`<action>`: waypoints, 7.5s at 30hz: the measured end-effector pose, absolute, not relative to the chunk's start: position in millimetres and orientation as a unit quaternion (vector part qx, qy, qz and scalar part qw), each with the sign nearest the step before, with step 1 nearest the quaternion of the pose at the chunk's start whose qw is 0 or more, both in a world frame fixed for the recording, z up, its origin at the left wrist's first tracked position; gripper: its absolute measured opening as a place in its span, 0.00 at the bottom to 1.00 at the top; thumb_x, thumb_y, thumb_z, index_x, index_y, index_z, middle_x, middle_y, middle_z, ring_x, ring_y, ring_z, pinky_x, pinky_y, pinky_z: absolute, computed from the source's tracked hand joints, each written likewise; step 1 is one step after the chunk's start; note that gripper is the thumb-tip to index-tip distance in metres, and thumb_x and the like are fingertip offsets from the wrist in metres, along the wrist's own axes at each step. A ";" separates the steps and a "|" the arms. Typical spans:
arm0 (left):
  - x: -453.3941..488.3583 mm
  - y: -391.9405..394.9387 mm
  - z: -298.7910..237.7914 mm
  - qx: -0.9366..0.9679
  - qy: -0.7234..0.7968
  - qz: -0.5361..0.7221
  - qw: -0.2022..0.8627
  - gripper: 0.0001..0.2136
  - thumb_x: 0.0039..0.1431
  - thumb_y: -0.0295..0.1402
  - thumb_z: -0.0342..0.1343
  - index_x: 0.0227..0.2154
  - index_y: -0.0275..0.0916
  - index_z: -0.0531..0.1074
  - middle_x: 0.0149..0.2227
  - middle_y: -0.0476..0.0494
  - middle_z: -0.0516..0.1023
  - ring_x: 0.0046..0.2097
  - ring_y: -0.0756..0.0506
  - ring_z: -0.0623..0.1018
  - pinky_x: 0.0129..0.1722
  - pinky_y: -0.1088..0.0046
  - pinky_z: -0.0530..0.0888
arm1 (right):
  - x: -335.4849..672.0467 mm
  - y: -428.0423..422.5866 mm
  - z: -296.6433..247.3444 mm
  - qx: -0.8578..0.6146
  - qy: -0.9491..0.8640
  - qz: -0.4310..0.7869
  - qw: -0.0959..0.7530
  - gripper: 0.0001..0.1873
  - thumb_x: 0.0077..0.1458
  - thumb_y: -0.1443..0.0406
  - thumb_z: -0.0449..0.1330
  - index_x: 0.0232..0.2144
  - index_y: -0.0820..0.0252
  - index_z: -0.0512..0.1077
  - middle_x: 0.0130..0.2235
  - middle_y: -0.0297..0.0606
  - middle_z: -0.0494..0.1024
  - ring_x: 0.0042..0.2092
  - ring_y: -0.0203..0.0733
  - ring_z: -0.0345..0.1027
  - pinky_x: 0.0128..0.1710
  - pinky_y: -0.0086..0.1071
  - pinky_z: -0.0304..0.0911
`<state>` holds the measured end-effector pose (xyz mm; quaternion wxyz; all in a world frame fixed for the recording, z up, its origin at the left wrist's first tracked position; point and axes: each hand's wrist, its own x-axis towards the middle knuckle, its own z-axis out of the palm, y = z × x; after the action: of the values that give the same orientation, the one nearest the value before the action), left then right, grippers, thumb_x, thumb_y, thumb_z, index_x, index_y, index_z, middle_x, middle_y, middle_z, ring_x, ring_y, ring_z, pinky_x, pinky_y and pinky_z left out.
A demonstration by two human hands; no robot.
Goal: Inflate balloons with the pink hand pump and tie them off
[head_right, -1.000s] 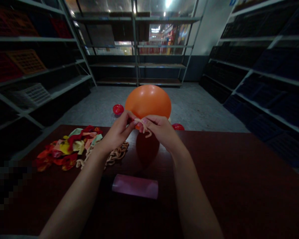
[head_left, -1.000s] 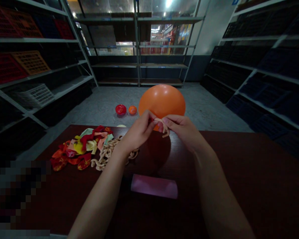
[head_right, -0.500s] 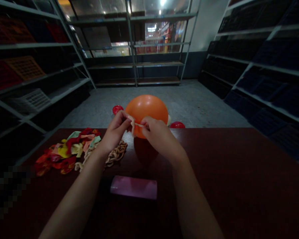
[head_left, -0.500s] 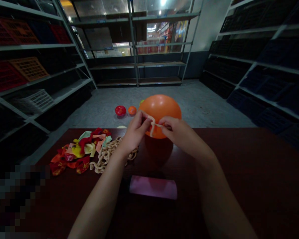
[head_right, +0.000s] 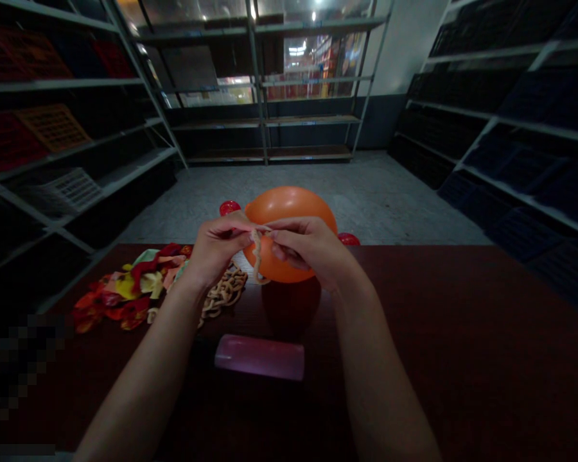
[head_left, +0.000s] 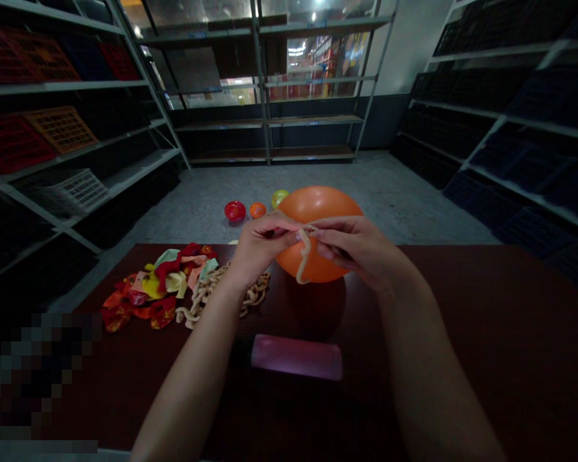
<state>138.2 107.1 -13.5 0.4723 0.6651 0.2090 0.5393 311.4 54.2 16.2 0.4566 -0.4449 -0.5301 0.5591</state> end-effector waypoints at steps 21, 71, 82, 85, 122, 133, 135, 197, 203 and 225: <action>155.4 96.5 -6.4 0.572 0.252 0.598 0.503 0.11 0.50 0.38 0.67 0.35 0.40 0.80 0.27 0.49 0.78 0.30 0.50 0.76 0.32 0.74 0.73 | 296.5 45.4 21.1 -0.455 -0.601 0.461 0.468 0.10 0.53 0.59 0.62 0.33 0.60 0.75 0.18 0.26 0.67 0.16 0.26 0.54 0.14 0.26 0.46; 166.0 81.9 -8.4 0.786 0.348 0.501 0.103 0.07 0.67 0.31 0.48 0.41 0.38 0.70 0.45 0.38 0.77 0.47 0.43 0.74 0.49 0.64 0.69 | 285.9 43.1 18.4 -0.618 -0.648 0.039 0.443 0.10 0.62 0.62 0.50 0.35 0.57 0.70 0.27 0.35 0.74 0.29 0.38 0.67 0.31 0.33 0.56; 159.8 89.2 -5.9 0.747 0.357 0.507 0.237 0.07 0.68 0.32 0.45 0.33 0.39 0.65 0.36 0.43 0.73 0.39 0.46 0.72 0.40 0.69 0.67 | 286.3 42.5 16.9 -0.566 -0.725 -0.005 0.392 0.09 0.64 0.64 0.48 0.36 0.57 0.68 0.33 0.37 0.76 0.31 0.38 0.67 0.33 0.33 0.55; 158.4 89.1 -5.4 0.742 0.356 0.498 0.275 0.07 0.68 0.31 0.45 0.33 0.39 0.64 0.36 0.44 0.73 0.39 0.47 0.72 0.40 0.69 0.67 | 288.9 43.2 17.1 -0.558 -0.733 0.011 0.389 0.11 0.65 0.62 0.48 0.35 0.56 0.68 0.32 0.36 0.76 0.31 0.37 0.68 0.33 0.32 0.56; 151.3 83.6 -2.1 0.756 0.247 0.590 0.137 0.05 0.65 0.35 0.54 0.39 0.40 0.68 0.36 0.44 0.75 0.37 0.48 0.75 0.36 0.72 0.71 | 289.8 42.8 23.8 -0.433 -0.583 0.350 0.592 0.04 0.55 0.62 0.61 0.30 0.56 0.73 0.24 0.30 0.73 0.24 0.32 0.66 0.26 0.30 0.65; 146.6 85.2 0.5 0.760 0.271 0.579 0.119 0.08 0.65 0.35 0.54 0.45 0.41 0.68 0.39 0.43 0.77 0.39 0.47 0.76 0.38 0.70 0.72 | 273.2 46.2 17.3 -0.395 -0.507 0.369 0.671 0.02 0.51 0.67 0.62 0.31 0.57 0.74 0.22 0.27 0.72 0.21 0.29 0.61 0.21 0.27 0.60; 146.0 85.4 3.5 0.772 0.273 0.561 0.121 0.08 0.65 0.35 0.54 0.45 0.41 0.69 0.41 0.42 0.77 0.41 0.46 0.76 0.40 0.69 0.72 | 273.6 48.2 14.4 -0.397 -0.509 0.342 0.683 0.03 0.52 0.67 0.62 0.32 0.57 0.74 0.22 0.27 0.72 0.22 0.30 0.61 0.21 0.27 0.60; 144.8 104.1 1.5 0.469 0.306 0.679 0.475 0.19 0.63 0.51 0.49 0.26 0.41 0.66 0.21 0.51 0.66 0.22 0.54 0.66 0.21 0.78 0.66 | 262.6 35.4 16.5 -0.513 -0.772 -0.080 0.366 0.08 0.60 0.66 0.54 0.29 0.55 0.71 0.31 0.37 0.77 0.40 0.45 0.67 0.46 0.42 0.52; 139.3 105.4 3.3 0.464 0.288 0.646 0.534 0.21 0.62 0.52 0.51 0.23 0.41 0.64 0.19 0.52 0.64 0.21 0.53 0.66 0.21 0.77 0.66 | 269.7 40.8 13.2 -0.506 -0.777 -0.090 0.363 0.08 0.60 0.66 0.54 0.29 0.54 0.70 0.34 0.35 0.78 0.42 0.45 0.67 0.50 0.44 0.48; 148.6 112.5 -13.6 0.501 0.228 0.676 0.489 0.12 0.59 0.42 0.60 0.28 0.39 0.71 0.20 0.53 0.67 0.20 0.55 0.64 0.20 0.79 0.63 | 276.0 54.7 7.1 -0.517 -0.648 0.210 0.518 0.11 0.58 0.62 0.54 0.25 0.56 0.69 0.26 0.31 0.72 0.32 0.36 0.66 0.37 0.33 0.57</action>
<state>148.6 112.5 -13.6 0.4891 0.5013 0.2283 0.6763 276.0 54.7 7.1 0.5185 -0.5171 -0.6479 0.2098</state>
